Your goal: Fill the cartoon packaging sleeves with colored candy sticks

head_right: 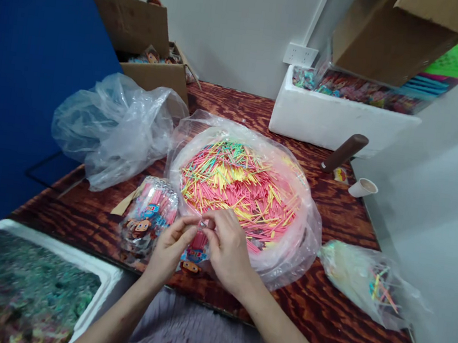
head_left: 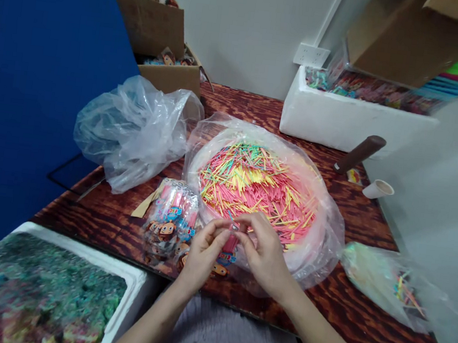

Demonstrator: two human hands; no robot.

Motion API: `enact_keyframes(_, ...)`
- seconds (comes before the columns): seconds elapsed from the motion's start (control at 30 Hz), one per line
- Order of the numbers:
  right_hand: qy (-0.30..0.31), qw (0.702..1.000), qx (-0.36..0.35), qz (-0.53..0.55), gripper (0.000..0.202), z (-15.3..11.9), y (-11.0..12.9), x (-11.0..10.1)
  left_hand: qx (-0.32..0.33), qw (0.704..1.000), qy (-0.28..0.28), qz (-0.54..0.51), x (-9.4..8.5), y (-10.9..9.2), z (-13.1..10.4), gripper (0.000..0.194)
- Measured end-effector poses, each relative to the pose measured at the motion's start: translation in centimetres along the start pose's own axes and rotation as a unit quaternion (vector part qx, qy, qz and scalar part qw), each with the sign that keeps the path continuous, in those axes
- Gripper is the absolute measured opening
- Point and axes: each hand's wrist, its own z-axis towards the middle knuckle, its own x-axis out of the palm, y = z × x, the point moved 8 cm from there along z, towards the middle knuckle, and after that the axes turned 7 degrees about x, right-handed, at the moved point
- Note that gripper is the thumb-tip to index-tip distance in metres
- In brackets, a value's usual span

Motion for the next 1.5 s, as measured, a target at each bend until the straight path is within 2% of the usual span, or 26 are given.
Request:
enact_keyframes(0.07,0.009,1.000,-0.016,0.005,0.019,0.4,0.6,-0.1,0.002,1.000,0.011,-0.024,-0.2,-0.2,0.4,0.016)
enact_keyframes(0.17,0.022,0.999,-0.008,0.040,0.020,1.5,0.8,-0.3,-0.008,1.000,0.001,-0.025,-1.2,-0.3,0.9,0.015)
enact_keyframes(0.23,0.011,0.996,0.019,0.084,0.021,2.3,0.0,-0.7,-0.017,0.999,-0.029,-0.014,-2.5,-0.6,1.3,0.018)
enact_keyframes(0.3,-0.002,0.993,0.050,0.103,0.019,2.5,-1.5,-1.0,-0.003,0.996,-0.085,0.003,-4.6,-1.3,1.8,0.021)
enact_keyframes(0.37,-0.013,0.994,0.092,0.062,0.011,2.0,-3.7,-0.8,0.029,0.989,-0.140,0.046,-6.9,-2.4,2.3,0.021)
enact_keyframes(0.47,-0.001,0.984,0.154,-0.088,0.010,-0.2,-7.0,0.9,0.075,0.969,-0.194,0.131,-10.0,-3.6,3.5,0.025)
enact_keyframes(0.53,0.009,0.973,0.164,-0.164,0.008,-1.8,-8.1,2.5,0.094,0.957,-0.229,0.150,-11.6,-3.6,4.4,0.025)
enact_keyframes(0.6,-0.001,0.968,0.146,-0.204,0.011,-3.1,-8.3,4.0,0.102,0.950,-0.262,0.133,-12.8,-3.1,5.2,0.023)
enact_keyframes(0.67,-0.021,0.965,0.132,-0.225,0.014,-3.8,-8.2,4.9,0.094,0.950,-0.278,0.105,-13.4,-2.3,5.8,0.021)
enact_keyframes(0.77,-0.042,0.963,0.124,-0.234,0.019,-3.9,-8.2,5.5,0.063,0.957,-0.274,0.067,-13.4,-1.3,6.4,0.021)
enact_keyframes(0.87,-0.038,0.969,0.124,-0.212,0.011,-3.5,-8.6,5.5,0.050,0.962,-0.261,0.057,-13.2,-1.1,6.5,0.019)
enact_keyframes(0.97,-0.026,0.976,0.145,-0.160,0.012,-3.1,-9.3,5.1,0.051,0.965,-0.248,0.062,-13.0,-1.5,6.4,0.017)
enact_keyframes(1.13,-0.054,0.980,0.136,-0.138,0.016,-3.4,-9.2,4.5,0.120,0.951,-0.251,0.137,-13.5,-3.4,6.9,0.019)
enact_keyframes(1.23,-0.088,0.977,0.116,-0.155,0.020,-4.1,-8.4,3.9,0.136,0.922,-0.272,0.241,-14.5,-3.3,7.4,0.018)
enact_keyframes(1.3,-0.106,0.978,0.102,-0.150,0.023,-4.5,-7.8,3.5,0.131,0.874,-0.266,0.384,-14.7,-2.7,7.9,0.019)
enact_keyframes(1.4,-0.119,0.983,0.082,-0.110,0.025,-5.2,-6.9,2.9,0.087,0.781,-0.211,0.582,-14.3,-1.1,8.8,0.022)
enact_keyframes(1.43,-0.121,0.985,0.081,-0.094,0.024,-5.3,-6.8,2.7,0.072,0.760,-0.197,0.615,-14.2,-0.6,9.0,0.023)
enact_keyframes(1.5,-0.125,0.986,0.083,-0.069,0.023,-5.7,-6.8,2.5,0.056,0.743,-0.188,0.640,-14.2,-0.6,9.0,0.025)
